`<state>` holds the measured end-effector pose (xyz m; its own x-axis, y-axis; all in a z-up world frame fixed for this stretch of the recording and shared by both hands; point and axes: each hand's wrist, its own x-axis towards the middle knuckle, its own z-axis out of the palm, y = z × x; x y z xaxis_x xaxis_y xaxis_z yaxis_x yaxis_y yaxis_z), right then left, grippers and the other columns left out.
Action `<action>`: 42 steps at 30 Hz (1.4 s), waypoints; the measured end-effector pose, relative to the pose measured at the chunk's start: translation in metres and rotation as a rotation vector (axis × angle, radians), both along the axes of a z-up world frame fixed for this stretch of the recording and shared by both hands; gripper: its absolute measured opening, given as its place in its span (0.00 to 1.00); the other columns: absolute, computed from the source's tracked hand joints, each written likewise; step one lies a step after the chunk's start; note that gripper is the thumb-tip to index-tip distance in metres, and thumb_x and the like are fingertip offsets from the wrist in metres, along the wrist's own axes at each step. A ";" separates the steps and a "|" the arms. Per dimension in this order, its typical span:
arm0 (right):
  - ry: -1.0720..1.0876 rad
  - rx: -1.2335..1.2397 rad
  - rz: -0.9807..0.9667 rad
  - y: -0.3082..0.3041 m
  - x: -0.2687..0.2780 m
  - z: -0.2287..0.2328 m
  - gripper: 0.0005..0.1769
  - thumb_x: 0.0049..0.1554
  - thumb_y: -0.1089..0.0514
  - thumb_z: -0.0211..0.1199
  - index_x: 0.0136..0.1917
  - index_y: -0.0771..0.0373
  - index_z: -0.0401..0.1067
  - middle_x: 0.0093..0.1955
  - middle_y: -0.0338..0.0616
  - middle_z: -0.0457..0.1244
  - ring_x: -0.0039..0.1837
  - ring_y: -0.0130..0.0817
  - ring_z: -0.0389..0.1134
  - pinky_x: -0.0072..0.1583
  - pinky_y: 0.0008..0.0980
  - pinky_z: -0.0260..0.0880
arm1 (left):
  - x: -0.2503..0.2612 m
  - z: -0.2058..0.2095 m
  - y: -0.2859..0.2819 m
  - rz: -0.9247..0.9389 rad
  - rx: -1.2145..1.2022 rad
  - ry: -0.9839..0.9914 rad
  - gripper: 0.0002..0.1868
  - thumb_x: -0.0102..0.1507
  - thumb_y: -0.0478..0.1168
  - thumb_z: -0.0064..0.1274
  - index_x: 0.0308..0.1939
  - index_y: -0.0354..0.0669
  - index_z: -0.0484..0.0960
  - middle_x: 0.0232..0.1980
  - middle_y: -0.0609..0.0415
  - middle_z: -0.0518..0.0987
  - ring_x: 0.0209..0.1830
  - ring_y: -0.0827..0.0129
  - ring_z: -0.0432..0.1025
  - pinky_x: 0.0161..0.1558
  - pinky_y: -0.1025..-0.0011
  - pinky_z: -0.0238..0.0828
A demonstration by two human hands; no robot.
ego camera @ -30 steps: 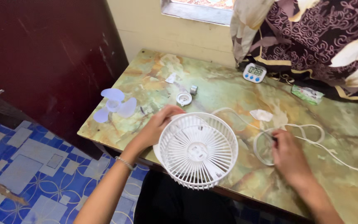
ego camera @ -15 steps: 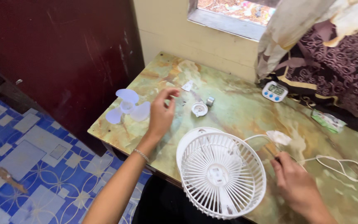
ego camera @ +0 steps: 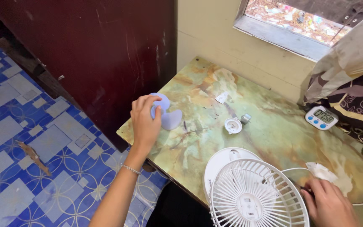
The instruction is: The person reassembles a small white electric fan on a table. They attach the fan blade to the motor hub, place the blade inside the front grille, and secure it with a central cap using a screwdriver. The fan remains on the table throughout the process.
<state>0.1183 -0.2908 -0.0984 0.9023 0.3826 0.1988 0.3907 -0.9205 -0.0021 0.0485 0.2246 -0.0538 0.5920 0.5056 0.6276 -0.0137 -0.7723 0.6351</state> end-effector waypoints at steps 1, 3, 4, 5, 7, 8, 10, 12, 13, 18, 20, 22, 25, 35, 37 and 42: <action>0.020 -0.005 0.011 0.001 0.001 0.001 0.15 0.53 0.46 0.68 0.48 0.53 0.72 0.48 0.41 0.67 0.56 0.44 0.70 0.57 0.44 0.72 | 0.002 -0.001 -0.003 -0.018 0.017 0.010 0.12 0.61 0.33 0.56 0.49 0.45 0.82 0.55 0.54 0.77 0.60 0.55 0.67 0.58 0.58 0.61; 0.060 -0.013 0.030 0.002 0.003 0.006 0.16 0.53 0.46 0.67 0.49 0.55 0.71 0.48 0.42 0.67 0.55 0.45 0.70 0.55 0.44 0.72 | 0.009 -0.001 -0.012 -0.112 0.041 0.016 0.11 0.61 0.34 0.57 0.48 0.45 0.82 0.54 0.53 0.77 0.61 0.55 0.67 0.59 0.58 0.62; 0.073 -0.008 0.035 0.003 0.002 0.008 0.16 0.53 0.46 0.67 0.49 0.56 0.71 0.48 0.43 0.66 0.54 0.45 0.70 0.55 0.44 0.72 | 0.014 -0.001 -0.017 -0.161 0.053 0.019 0.10 0.61 0.35 0.58 0.47 0.46 0.82 0.53 0.53 0.77 0.61 0.55 0.67 0.60 0.58 0.62; 0.082 -0.003 0.043 0.004 0.003 0.010 0.16 0.54 0.46 0.67 0.48 0.56 0.70 0.48 0.43 0.66 0.54 0.46 0.70 0.55 0.44 0.71 | 0.019 -0.001 -0.022 -0.205 0.071 0.030 0.10 0.61 0.35 0.58 0.47 0.46 0.82 0.54 0.54 0.77 0.61 0.55 0.67 0.60 0.58 0.62; 0.101 0.014 0.056 0.005 -0.001 0.015 0.15 0.54 0.47 0.67 0.47 0.58 0.70 0.47 0.44 0.66 0.53 0.47 0.69 0.55 0.44 0.71 | 0.035 0.000 -0.033 -0.291 0.107 0.054 0.11 0.62 0.36 0.58 0.48 0.47 0.82 0.54 0.54 0.77 0.61 0.55 0.67 0.60 0.58 0.62; 0.112 0.025 0.061 0.005 -0.005 0.017 0.15 0.53 0.48 0.67 0.46 0.58 0.70 0.47 0.45 0.65 0.53 0.47 0.69 0.54 0.43 0.70 | 0.045 -0.001 -0.038 -0.324 0.136 0.071 0.11 0.61 0.36 0.59 0.48 0.47 0.82 0.54 0.54 0.77 0.61 0.55 0.67 0.59 0.57 0.62; 0.114 0.067 0.093 0.006 -0.013 0.020 0.14 0.53 0.50 0.67 0.46 0.59 0.69 0.46 0.45 0.65 0.53 0.47 0.68 0.54 0.43 0.70 | 0.068 -0.005 -0.049 -0.390 0.192 0.110 0.12 0.61 0.37 0.60 0.48 0.48 0.82 0.55 0.54 0.77 0.60 0.56 0.68 0.57 0.56 0.62; 0.092 0.127 0.135 0.001 -0.025 0.024 0.13 0.52 0.52 0.67 0.45 0.59 0.69 0.45 0.44 0.65 0.52 0.46 0.68 0.54 0.42 0.69 | 0.094 -0.013 -0.060 -0.411 0.190 0.160 0.14 0.60 0.37 0.60 0.49 0.49 0.82 0.54 0.55 0.77 0.60 0.57 0.68 0.57 0.56 0.62; 0.069 0.114 0.126 0.003 -0.027 0.025 0.13 0.51 0.52 0.68 0.45 0.59 0.69 0.45 0.44 0.65 0.52 0.46 0.68 0.55 0.42 0.69 | 0.107 -0.016 -0.063 -0.417 0.194 0.176 0.15 0.59 0.38 0.61 0.50 0.49 0.82 0.54 0.56 0.77 0.60 0.57 0.68 0.57 0.56 0.63; -0.001 0.098 0.065 0.005 -0.036 0.024 0.12 0.51 0.52 0.68 0.45 0.59 0.71 0.45 0.43 0.65 0.53 0.44 0.68 0.56 0.42 0.69 | 0.157 -0.032 -0.081 -0.416 0.183 0.224 0.16 0.59 0.37 0.59 0.51 0.49 0.82 0.53 0.56 0.77 0.58 0.58 0.69 0.56 0.56 0.64; 0.011 0.106 0.071 0.003 -0.034 0.021 0.13 0.51 0.52 0.69 0.45 0.59 0.71 0.45 0.42 0.65 0.53 0.43 0.69 0.56 0.41 0.69 | 0.167 -0.036 -0.082 -0.399 0.194 0.232 0.14 0.59 0.37 0.59 0.50 0.48 0.82 0.52 0.55 0.77 0.58 0.58 0.70 0.56 0.55 0.64; 0.033 0.103 0.074 0.000 -0.030 0.018 0.13 0.51 0.52 0.69 0.45 0.59 0.71 0.45 0.42 0.65 0.53 0.42 0.69 0.56 0.41 0.69 | 0.170 -0.038 -0.082 -0.389 0.222 0.239 0.10 0.60 0.37 0.58 0.46 0.48 0.82 0.51 0.55 0.78 0.58 0.58 0.70 0.56 0.55 0.64; 0.079 0.075 0.087 -0.008 -0.023 0.012 0.13 0.51 0.52 0.69 0.46 0.57 0.71 0.44 0.42 0.65 0.53 0.42 0.69 0.55 0.42 0.69 | 0.166 -0.036 -0.076 -0.412 0.279 0.305 0.06 0.62 0.37 0.57 0.43 0.49 0.83 0.49 0.56 0.79 0.59 0.59 0.71 0.58 0.55 0.64; 0.471 0.163 0.140 -0.047 0.010 0.037 0.17 0.51 0.51 0.68 0.52 0.54 0.70 0.43 0.35 0.68 0.47 0.27 0.73 0.48 0.30 0.77 | 0.130 -0.002 -0.100 -0.737 0.170 0.166 0.17 0.61 0.42 0.59 0.54 0.46 0.79 0.55 0.50 0.78 0.59 0.53 0.70 0.60 0.55 0.64; 0.482 0.286 0.099 -0.038 0.022 0.065 0.16 0.54 0.53 0.64 0.55 0.56 0.70 0.43 0.36 0.68 0.46 0.27 0.72 0.47 0.30 0.76 | 0.132 -0.001 -0.111 -0.739 0.214 0.136 0.21 0.61 0.43 0.60 0.57 0.46 0.77 0.56 0.50 0.77 0.60 0.53 0.69 0.61 0.54 0.63; 0.360 0.653 0.211 0.046 0.074 0.105 0.14 0.69 0.56 0.52 0.63 0.64 0.69 0.47 0.46 0.64 0.45 0.30 0.64 0.48 0.30 0.66 | 0.128 -0.007 -0.125 -0.685 0.246 0.237 0.23 0.63 0.46 0.60 0.60 0.47 0.76 0.58 0.51 0.76 0.62 0.54 0.69 0.61 0.55 0.64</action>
